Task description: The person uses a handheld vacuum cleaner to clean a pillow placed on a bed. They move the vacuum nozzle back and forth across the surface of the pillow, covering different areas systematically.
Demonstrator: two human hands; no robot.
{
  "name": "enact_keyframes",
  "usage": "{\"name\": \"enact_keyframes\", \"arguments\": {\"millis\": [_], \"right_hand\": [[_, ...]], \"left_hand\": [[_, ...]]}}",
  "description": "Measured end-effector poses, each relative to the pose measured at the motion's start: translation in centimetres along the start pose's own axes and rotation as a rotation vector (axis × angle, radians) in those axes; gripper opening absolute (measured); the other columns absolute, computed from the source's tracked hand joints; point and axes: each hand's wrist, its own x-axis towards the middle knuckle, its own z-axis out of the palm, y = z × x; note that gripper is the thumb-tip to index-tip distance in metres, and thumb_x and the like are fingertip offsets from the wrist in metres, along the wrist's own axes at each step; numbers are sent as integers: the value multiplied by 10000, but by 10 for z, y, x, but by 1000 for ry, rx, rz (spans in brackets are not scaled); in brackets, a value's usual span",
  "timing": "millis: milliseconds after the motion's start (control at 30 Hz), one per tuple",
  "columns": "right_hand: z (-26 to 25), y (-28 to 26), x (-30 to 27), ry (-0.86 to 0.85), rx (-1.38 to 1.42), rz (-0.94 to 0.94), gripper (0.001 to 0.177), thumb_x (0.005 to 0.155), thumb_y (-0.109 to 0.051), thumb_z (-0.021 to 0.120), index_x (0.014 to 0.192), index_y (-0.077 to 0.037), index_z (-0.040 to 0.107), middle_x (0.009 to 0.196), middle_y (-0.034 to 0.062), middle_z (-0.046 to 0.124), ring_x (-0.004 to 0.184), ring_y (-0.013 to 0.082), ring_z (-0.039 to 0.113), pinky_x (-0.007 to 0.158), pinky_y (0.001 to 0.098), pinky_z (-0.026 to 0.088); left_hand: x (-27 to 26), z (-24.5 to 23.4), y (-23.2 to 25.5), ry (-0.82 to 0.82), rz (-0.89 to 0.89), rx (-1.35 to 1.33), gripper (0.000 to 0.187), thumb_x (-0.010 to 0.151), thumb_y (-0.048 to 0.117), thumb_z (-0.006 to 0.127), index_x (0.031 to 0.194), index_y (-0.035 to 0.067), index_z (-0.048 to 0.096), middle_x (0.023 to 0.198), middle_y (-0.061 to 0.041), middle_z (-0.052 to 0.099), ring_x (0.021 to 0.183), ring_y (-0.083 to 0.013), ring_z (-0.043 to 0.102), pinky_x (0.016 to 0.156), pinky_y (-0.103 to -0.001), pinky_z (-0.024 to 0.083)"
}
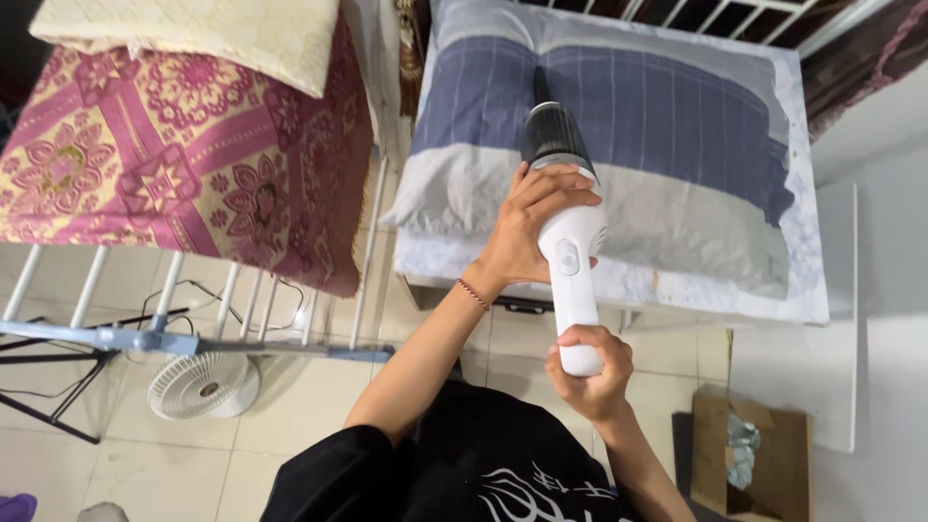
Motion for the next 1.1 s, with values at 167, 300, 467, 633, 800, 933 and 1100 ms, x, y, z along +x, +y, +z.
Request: {"name": "enact_keyframes", "arguments": {"millis": [167,300,467,633,800,933,1100], "right_hand": [[-23,-26,-40,-39,7,-14,248,749,18,729,937,-91,609,732,29,688,608,137,692,590,264,545],[-35,-38,-65,-43,3,-14,237,746,10,722,930,-91,611,716,23,688,605,141,690,592,266,546],[-43,-45,-79,-59,1,-22,237,734,2,725,921,-91,614,717,31,688,598,147,682,585,273,545],[-36,-30,-70,-5,-11,-116,229,733,-1,701,924,-80,600,703,3,676,567,134,663,556,268,536],[-21,-2,-46,104,-36,-134,249,751,9,719,938,-50,567,737,12,637,543,126,637,531,269,513],[-5,13,-14,108,-22,-111,244,782,21,715,960,-47,561,800,40,648,583,141,656,560,277,526],[16,29,24,135,-56,-111,244,789,18,717,978,-36,574,821,56,656,598,153,661,578,281,528]], "left_hand": [[-30,7,42,5,-2,-7,600,658,410,900,1170,158,714,1304,-14,654,1371,-260,556,1188,-511,349],[-50,13,68,-1,-41,-17,594,648,400,898,1159,155,720,1293,-14,658,1362,-265,561,1194,-520,335],[-59,17,81,2,-49,-30,590,648,401,889,1158,158,717,1291,-8,656,1363,-259,562,1202,-517,342],[-47,17,69,-41,-31,-8,610,641,395,898,1172,160,710,1301,-17,642,1370,-264,549,1220,-557,308],[-18,12,37,-150,-31,23,647,622,370,904,1203,177,693,1338,-6,616,1409,-263,505,1182,-599,301],[11,4,8,-227,-24,48,672,606,367,910,1212,197,677,1355,5,583,1434,-261,468,1156,-657,281],[42,-8,-25,-277,-25,47,698,617,358,923,1246,218,654,1386,6,557,1456,-262,443,1134,-670,312]]}}
